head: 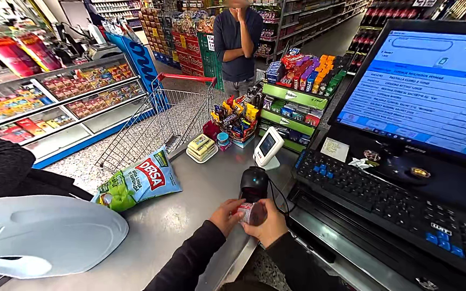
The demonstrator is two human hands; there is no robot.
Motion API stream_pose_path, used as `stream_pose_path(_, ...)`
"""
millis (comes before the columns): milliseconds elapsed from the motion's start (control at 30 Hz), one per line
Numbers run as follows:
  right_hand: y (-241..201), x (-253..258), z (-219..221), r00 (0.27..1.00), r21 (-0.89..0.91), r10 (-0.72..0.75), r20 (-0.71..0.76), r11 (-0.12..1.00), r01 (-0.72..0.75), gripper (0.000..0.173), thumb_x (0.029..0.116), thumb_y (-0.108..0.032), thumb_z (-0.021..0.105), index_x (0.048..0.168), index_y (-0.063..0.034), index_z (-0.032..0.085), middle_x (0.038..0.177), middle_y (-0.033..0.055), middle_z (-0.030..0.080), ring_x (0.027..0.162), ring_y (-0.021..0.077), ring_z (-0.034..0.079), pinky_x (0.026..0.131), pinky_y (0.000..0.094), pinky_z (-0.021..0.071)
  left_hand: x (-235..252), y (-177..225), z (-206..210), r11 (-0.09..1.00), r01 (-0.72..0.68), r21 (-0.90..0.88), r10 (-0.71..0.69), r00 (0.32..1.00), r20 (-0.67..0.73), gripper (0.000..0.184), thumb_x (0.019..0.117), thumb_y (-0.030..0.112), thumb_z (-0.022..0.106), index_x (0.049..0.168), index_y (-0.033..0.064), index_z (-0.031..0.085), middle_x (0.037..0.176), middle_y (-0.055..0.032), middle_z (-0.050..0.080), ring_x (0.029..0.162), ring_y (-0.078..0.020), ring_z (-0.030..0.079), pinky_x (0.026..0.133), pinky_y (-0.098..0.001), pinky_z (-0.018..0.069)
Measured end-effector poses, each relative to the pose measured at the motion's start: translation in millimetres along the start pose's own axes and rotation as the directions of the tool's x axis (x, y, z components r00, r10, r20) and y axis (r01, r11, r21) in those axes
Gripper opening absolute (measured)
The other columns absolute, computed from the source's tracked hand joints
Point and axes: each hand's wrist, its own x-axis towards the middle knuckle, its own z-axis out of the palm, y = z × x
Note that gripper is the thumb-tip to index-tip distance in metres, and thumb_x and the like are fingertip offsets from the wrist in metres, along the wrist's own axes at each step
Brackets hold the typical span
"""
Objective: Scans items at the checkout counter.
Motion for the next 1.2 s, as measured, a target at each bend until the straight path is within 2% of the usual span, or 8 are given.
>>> stream_pose_path(133,9,-9,7,0.96,0.042,-0.13,-0.246,0.989,0.145,0.083,0.057,-0.034,0.094,0.123,0.0057,0.062,0.105,0.0203,0.072,0.076,0.0286,0.073,0.07,0.0474,0.0617,4,18,11,0.968,-0.171,0.184,0.191,0.977,-0.097,0.04,0.1039,0.026,0.054,0.136,0.0066,0.066,0.152,-0.0219,0.05,0.148,-0.0435,0.037,0.121,-0.0549,0.0292)
stream_pose_path(300,5,-15,-3,0.928,-0.016,-0.16,-0.335,0.986,0.164,0.091,0.049,-0.037,0.094,0.121,0.0081,0.06,0.108,0.0252,0.07,0.086,0.0341,0.072,0.075,0.0508,0.0599,-10,22,45,0.946,-0.324,-0.033,0.297,0.899,-0.321,0.043,0.1033,0.033,0.047,0.132,0.0124,0.071,0.155,-0.0299,0.042,0.146,-0.0477,0.036,0.117,-0.0599,0.0319)
stream_pose_path(500,23,-23,21,0.599,-0.179,-0.556,-0.577,0.801,0.572,0.078,0.0613,-0.049,0.088,0.112,0.0019,0.056,0.104,0.0216,0.065,0.091,0.0231,0.068,0.079,0.0299,0.058,-36,31,71,0.577,-0.169,-0.799,-0.085,0.961,-0.264,0.129,0.0744,0.041,0.087,0.155,-0.0086,-0.001,0.145,-0.0192,0.053,0.115,-0.0147,0.068,0.096,-0.0335,0.0587)
stream_pose_path(633,44,-19,13,0.604,-0.064,-0.673,-0.427,0.689,0.722,0.071,0.0795,-0.068,0.075,0.12,-0.015,0.052,0.123,0.0085,0.056,0.114,0.0112,0.059,0.093,0.023,0.0529,-36,20,69,0.355,-0.257,-0.899,0.032,0.964,-0.262,0.095,0.0828,0.047,0.082,0.15,-0.0002,0.034,0.122,-0.0084,0.072,0.105,-0.0183,0.073,0.091,-0.0395,0.0618)
stream_pose_path(700,53,-16,7,0.728,0.098,-0.583,-0.36,0.753,0.651,0.091,0.0723,-0.073,0.078,0.129,-0.0062,0.053,0.136,0.0178,0.054,0.121,0.0183,0.06,0.095,0.0321,0.0562,-30,10,63,0.239,-0.126,-0.963,0.003,0.992,-0.129,0.068,0.0873,0.051,0.076,0.13,0.0028,0.056,0.11,-0.0105,0.076,0.098,-0.0241,0.075,0.085,-0.042,0.063)
stream_pose_path(833,52,-15,10,0.923,0.439,-0.378,-0.07,0.819,0.369,0.13,0.0636,-0.059,0.088,0.147,0.0201,0.028,0.137,0.0265,0.057,0.108,0.015,0.07,0.086,0.0302,0.062,-10,21,55,0.329,0.212,-0.92,-0.381,0.921,0.076,0.06,0.1124,0.043,0.013,0.121,-0.0009,0.053,0.085,-0.0121,0.072,0.068,-0.0193,0.071,0.06,-0.0307,0.0599)
stream_pose_path(1033,39,-8,20,0.983,0.455,-0.174,-0.061,0.871,0.183,0.065,0.0934,-0.032,0.064,0.138,0.0114,0.045,0.118,0.0144,0.071,0.099,0.013,0.073,0.083,0.0295,0.0619,7,20,44,0.4,0.443,-0.802,-0.58,0.8,0.153,0.065,0.1107,0.051,0.017,0.1,0.0034,0.06,0.064,-0.0076,0.066,0.047,-0.0118,0.058,0.044,-0.0227,0.0463)
stream_pose_path(1200,25,3,13,0.921,0.438,0.253,0.298,0.821,-0.367,0.046,0.102,-0.026,0.063,0.135,0.002,0.047,0.106,0.0164,0.071,0.08,0.0206,0.073,0.068,0.0353,0.0605,8,6,43,0.326,0.591,-0.738,-0.732,0.651,0.199,0.066,0.1109,0.052,0.02,0.099,0.0004,0.06,0.065,-0.0077,0.065,0.047,-0.0118,0.055,0.045,-0.0239,0.0443)
